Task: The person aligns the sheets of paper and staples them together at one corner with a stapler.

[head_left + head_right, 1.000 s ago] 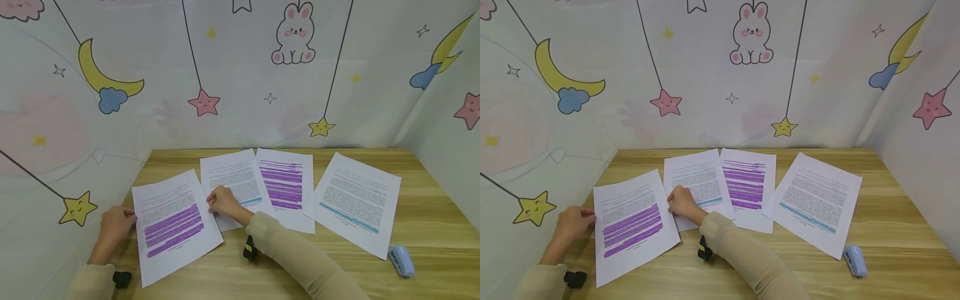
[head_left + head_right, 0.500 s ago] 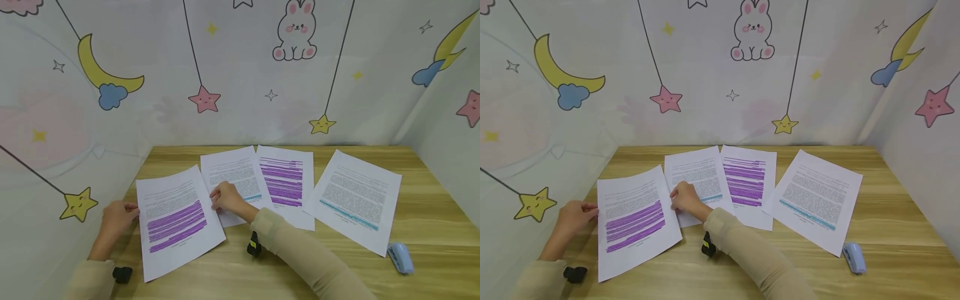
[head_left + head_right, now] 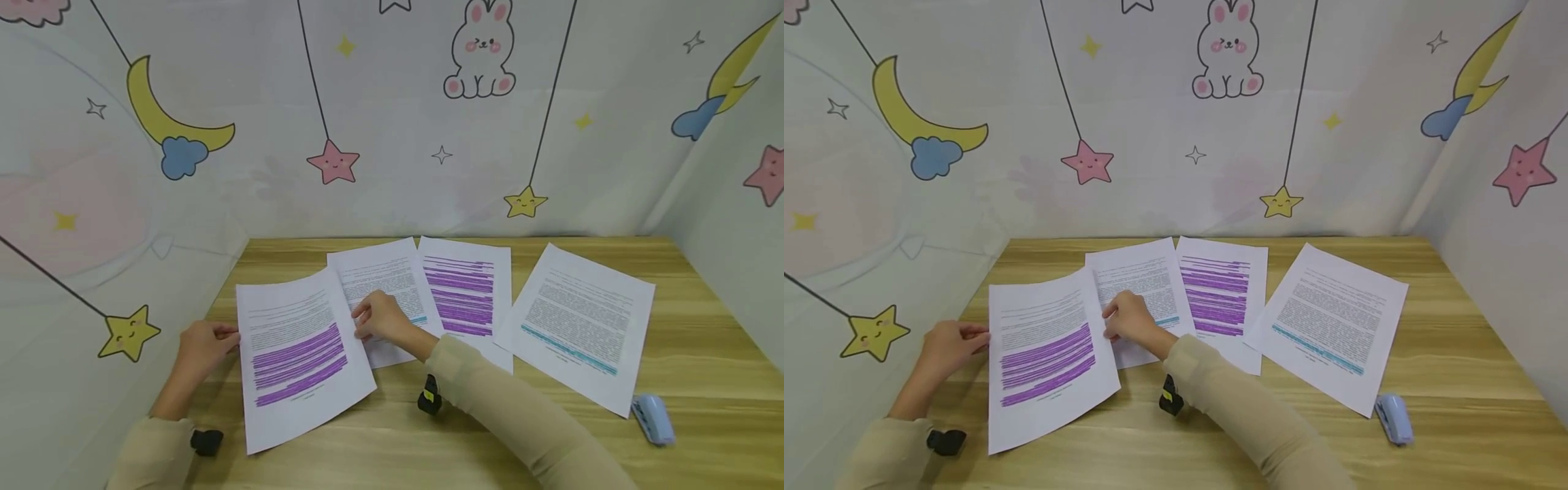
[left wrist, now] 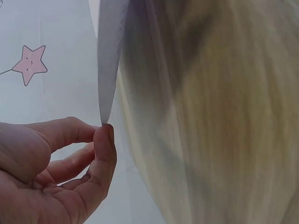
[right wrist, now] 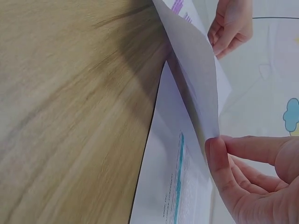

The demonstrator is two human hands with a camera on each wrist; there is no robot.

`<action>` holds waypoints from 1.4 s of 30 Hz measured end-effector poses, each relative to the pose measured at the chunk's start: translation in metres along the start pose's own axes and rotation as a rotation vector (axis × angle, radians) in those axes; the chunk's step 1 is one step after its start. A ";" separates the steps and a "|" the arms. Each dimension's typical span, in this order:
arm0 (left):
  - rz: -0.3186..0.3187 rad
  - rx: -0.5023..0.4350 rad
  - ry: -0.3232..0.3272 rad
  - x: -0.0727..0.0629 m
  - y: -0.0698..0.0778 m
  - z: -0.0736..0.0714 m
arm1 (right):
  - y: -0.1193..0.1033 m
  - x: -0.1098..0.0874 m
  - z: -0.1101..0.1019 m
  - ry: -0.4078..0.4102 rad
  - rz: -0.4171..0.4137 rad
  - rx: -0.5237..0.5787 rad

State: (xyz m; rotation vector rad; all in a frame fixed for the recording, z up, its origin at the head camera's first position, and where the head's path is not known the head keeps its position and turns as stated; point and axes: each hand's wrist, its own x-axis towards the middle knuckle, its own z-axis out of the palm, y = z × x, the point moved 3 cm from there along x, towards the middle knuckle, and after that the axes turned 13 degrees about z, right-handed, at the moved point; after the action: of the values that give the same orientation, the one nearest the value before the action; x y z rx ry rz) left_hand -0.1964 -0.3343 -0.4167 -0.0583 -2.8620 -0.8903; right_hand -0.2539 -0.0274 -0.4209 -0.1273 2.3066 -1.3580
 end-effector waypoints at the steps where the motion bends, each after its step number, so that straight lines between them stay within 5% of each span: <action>1: 0.003 -0.003 0.001 0.000 0.001 0.000 | 0.000 -0.001 -0.001 -0.004 -0.002 0.008; 18: 0.094 -0.109 -0.021 -0.001 0.016 0.011 | 0.020 -0.021 -0.022 -0.022 0.015 0.037; 29: 0.047 -0.233 -0.031 0.004 0.038 0.024 | 0.035 -0.033 -0.041 -0.001 0.029 0.063; 42: 0.088 -0.287 -0.023 0.014 0.059 0.037 | 0.039 -0.048 -0.067 0.017 0.035 0.096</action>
State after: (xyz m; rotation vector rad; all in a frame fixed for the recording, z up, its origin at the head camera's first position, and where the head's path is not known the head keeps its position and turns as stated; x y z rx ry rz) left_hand -0.2103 -0.2647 -0.4117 -0.2249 -2.7048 -1.2799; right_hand -0.2341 0.0608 -0.4109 -0.0445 2.2413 -1.4546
